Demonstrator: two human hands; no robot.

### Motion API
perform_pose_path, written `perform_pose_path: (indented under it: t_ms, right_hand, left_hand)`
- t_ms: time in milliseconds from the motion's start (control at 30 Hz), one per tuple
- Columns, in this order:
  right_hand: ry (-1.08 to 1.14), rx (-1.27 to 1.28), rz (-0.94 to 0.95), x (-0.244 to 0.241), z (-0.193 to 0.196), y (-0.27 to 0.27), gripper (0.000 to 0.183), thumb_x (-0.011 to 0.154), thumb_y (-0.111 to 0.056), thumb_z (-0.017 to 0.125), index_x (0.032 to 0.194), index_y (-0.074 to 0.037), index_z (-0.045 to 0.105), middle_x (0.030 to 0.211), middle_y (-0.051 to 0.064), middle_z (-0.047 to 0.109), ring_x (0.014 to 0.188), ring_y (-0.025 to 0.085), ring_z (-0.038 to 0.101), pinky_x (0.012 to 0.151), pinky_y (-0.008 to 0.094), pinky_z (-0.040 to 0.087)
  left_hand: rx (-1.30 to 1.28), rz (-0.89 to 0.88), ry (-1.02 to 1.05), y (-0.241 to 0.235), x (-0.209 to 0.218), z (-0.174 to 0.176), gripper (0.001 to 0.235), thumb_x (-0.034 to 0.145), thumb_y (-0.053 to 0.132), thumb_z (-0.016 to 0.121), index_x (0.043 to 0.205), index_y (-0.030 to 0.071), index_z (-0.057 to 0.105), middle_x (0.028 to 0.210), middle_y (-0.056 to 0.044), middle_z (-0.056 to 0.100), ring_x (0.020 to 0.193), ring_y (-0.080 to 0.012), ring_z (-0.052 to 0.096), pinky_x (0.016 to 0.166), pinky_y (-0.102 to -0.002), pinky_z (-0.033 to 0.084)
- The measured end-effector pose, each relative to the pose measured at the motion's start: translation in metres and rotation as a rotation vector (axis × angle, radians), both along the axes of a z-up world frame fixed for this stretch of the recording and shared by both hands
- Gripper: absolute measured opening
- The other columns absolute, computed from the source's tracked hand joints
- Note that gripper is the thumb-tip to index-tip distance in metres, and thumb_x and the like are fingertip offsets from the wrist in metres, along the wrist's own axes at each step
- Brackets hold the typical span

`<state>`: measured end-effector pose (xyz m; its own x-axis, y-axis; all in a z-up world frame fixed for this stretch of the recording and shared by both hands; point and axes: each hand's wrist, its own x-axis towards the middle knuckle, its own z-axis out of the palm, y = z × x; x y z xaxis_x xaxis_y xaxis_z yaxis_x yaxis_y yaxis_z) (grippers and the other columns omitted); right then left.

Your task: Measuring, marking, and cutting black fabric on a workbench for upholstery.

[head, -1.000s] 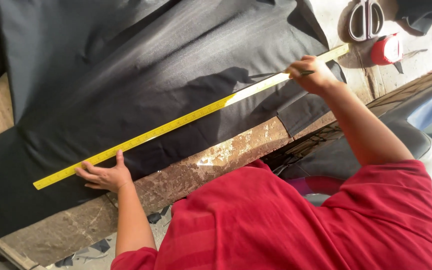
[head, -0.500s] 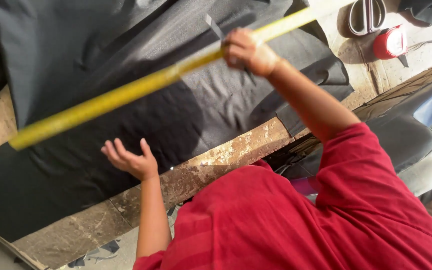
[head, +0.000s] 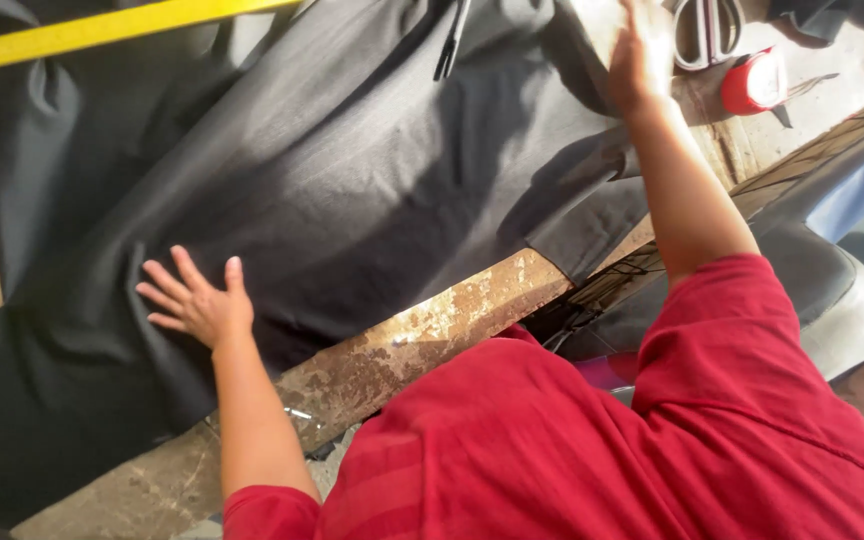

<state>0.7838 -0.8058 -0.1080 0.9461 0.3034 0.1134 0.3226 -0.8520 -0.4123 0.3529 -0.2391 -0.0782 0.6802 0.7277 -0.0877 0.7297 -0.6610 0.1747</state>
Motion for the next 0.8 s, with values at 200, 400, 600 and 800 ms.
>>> perform_pose_path:
  t_ms: [200,400,600,800]
  right_hand:
    - [-0.037,-0.065,-0.384,-0.031,0.002,-0.138,0.039,0.098,0.005,0.043,0.134,-0.003,0.056,0.140,0.019,0.041,0.101,0.037,0.058,0.079,0.055,0.053]
    - [0.000,0.065,-0.269,0.002,-0.005,-0.114,0.039,0.111,-0.008,0.057,0.148,-0.003,0.044,0.144,0.028,0.053,0.129,0.048,0.051,0.105,0.055,0.040]
    - [0.473,-0.330,-0.504,0.037,-0.009,-0.107,0.045,0.085,-0.028,0.074,0.121,-0.004,0.059,0.108,0.019,0.065,0.097,0.041,0.064,0.082,0.048,0.053]
    - [0.787,0.423,-0.480,-0.014,0.057,-0.161,0.054,0.100,-0.025,0.064,0.152,-0.020,0.050,0.099,0.001,0.075,0.091,0.002,0.076,0.071,0.016,0.060]
  left_hand:
    - [-0.104,0.135,0.039,-0.009,0.014,-0.006,0.086,0.105,0.059,0.062,0.171,0.021,0.023,0.170,-0.010,-0.006,0.152,-0.0389,-0.015,0.120,-0.073,-0.002]
    - [-0.126,-0.709,-0.853,-0.192,0.091,0.049,0.017,0.088,0.010,0.070,0.101,0.001,0.062,0.098,-0.020,0.060,0.093,-0.0416,0.063,0.085,-0.056,0.049]
    - [-0.250,-1.105,-0.456,-0.307,0.082,-0.025,0.065,0.068,0.017,0.090,0.129,0.014,0.067,0.130,-0.006,0.063,0.119,-0.0272,0.061,0.089,-0.041,0.051]
    - [-0.022,-1.138,-0.593,-0.332,0.098,-0.031,0.026,0.090,0.013,0.072,0.116,0.016,0.069,0.112,-0.001,0.067,0.088,-0.0217,0.063,0.068,-0.034,0.048]
